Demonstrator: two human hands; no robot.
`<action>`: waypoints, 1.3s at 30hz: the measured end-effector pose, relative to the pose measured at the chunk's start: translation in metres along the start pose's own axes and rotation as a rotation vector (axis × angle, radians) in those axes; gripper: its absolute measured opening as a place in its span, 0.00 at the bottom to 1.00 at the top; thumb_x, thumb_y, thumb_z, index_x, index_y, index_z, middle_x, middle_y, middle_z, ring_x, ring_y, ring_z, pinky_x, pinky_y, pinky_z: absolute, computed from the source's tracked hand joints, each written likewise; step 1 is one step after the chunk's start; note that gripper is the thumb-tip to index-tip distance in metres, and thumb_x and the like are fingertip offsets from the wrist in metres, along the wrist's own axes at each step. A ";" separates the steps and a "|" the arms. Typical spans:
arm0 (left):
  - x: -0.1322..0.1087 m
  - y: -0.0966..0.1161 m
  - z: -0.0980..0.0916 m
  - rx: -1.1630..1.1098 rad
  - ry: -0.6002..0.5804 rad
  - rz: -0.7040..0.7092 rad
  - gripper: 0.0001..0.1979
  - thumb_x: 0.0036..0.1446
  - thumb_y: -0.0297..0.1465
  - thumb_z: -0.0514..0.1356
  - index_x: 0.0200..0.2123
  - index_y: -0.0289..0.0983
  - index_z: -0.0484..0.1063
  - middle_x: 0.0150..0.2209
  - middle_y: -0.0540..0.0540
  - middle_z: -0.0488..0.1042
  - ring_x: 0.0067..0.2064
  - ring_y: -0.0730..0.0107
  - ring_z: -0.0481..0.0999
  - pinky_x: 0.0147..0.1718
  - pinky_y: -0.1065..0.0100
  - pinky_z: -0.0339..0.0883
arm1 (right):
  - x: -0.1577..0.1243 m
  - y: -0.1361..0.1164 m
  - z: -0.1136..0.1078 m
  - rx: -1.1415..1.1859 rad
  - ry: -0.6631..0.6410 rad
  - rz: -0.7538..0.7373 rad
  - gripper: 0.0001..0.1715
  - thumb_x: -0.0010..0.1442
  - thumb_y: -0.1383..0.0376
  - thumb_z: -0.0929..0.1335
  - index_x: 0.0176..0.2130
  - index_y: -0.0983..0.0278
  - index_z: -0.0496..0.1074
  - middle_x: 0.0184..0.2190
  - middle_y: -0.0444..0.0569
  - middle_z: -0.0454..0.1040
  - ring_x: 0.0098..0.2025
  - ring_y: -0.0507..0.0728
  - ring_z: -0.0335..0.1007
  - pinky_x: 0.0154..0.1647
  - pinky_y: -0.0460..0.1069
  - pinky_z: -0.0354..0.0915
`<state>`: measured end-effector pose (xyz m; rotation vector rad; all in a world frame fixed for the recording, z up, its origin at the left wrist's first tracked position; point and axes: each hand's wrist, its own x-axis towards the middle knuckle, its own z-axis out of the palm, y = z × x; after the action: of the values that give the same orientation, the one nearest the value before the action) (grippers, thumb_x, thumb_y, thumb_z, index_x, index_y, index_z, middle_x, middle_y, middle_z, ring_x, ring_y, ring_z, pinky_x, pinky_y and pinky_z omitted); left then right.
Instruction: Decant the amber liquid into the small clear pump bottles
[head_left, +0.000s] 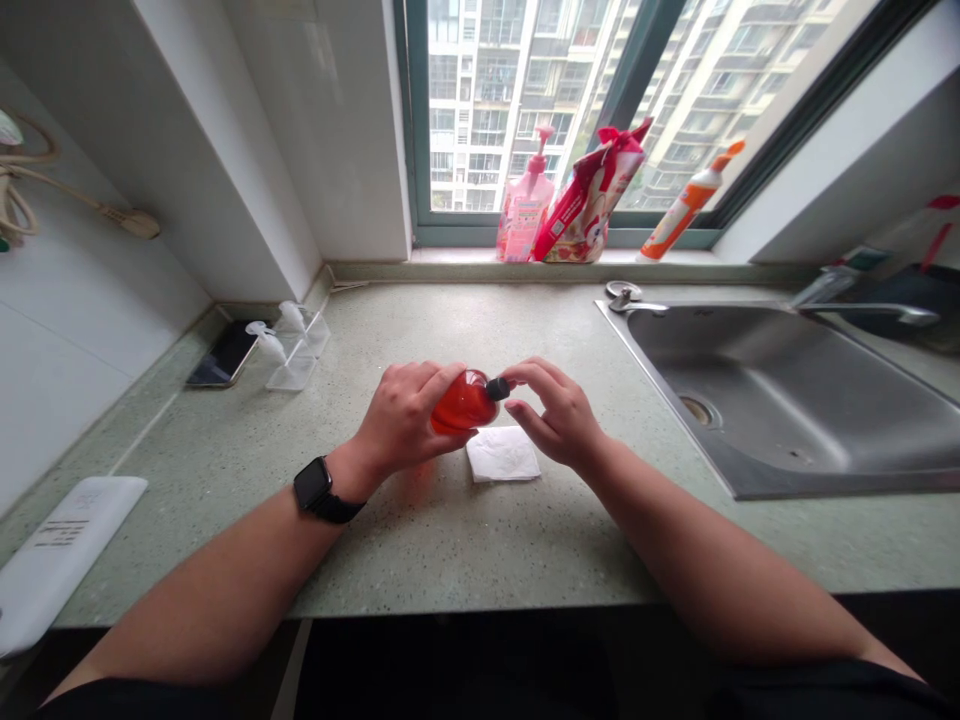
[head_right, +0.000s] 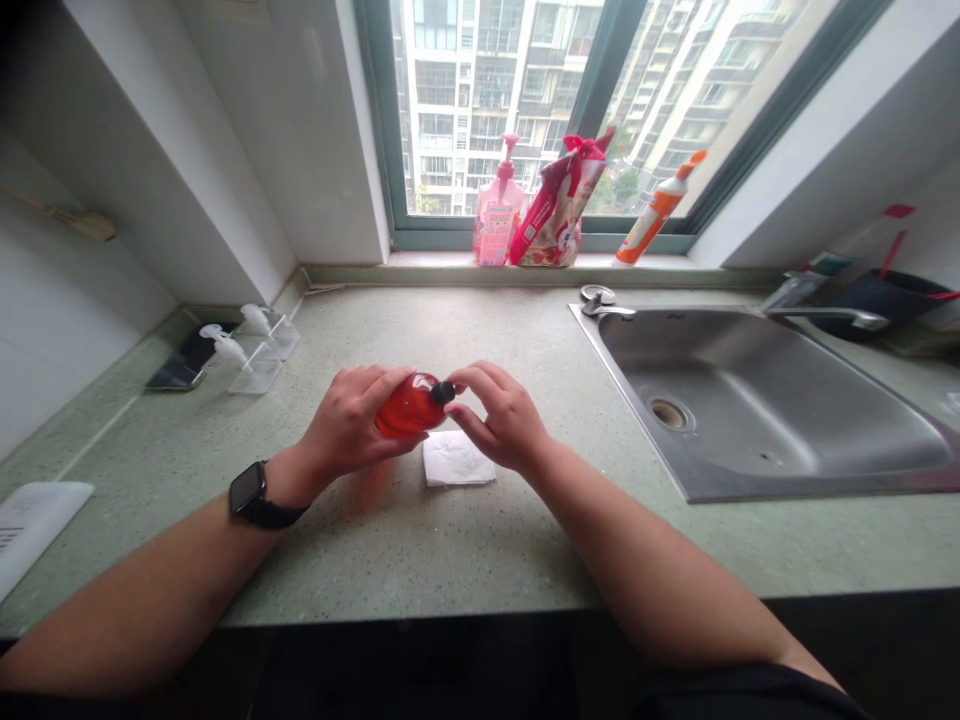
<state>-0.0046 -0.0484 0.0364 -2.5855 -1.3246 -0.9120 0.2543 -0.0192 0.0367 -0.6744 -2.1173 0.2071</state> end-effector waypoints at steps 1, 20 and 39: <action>0.000 0.000 0.000 0.006 0.000 0.005 0.35 0.61 0.52 0.66 0.64 0.39 0.70 0.51 0.37 0.81 0.50 0.48 0.79 0.49 0.52 0.67 | 0.000 -0.002 0.000 0.000 -0.002 -0.024 0.14 0.75 0.55 0.67 0.53 0.59 0.73 0.42 0.51 0.78 0.43 0.59 0.76 0.44 0.56 0.74; 0.000 -0.001 0.001 -0.024 0.017 0.032 0.35 0.62 0.51 0.65 0.65 0.38 0.69 0.53 0.38 0.81 0.52 0.47 0.80 0.51 0.50 0.67 | 0.006 -0.011 -0.004 -0.110 0.038 -0.272 0.31 0.70 0.76 0.68 0.67 0.55 0.69 0.53 0.50 0.83 0.50 0.57 0.80 0.51 0.56 0.76; -0.002 -0.009 0.004 -0.267 0.171 -0.151 0.41 0.54 0.50 0.75 0.65 0.42 0.69 0.59 0.39 0.80 0.57 0.50 0.81 0.60 0.51 0.72 | -0.002 0.063 -0.005 -0.036 0.100 0.292 0.16 0.64 0.67 0.71 0.51 0.56 0.80 0.46 0.49 0.76 0.44 0.58 0.78 0.49 0.58 0.81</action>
<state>-0.0106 -0.0423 0.0301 -2.5436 -1.4535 -1.3901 0.2839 0.0318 0.0146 -0.9946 -1.9257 0.2894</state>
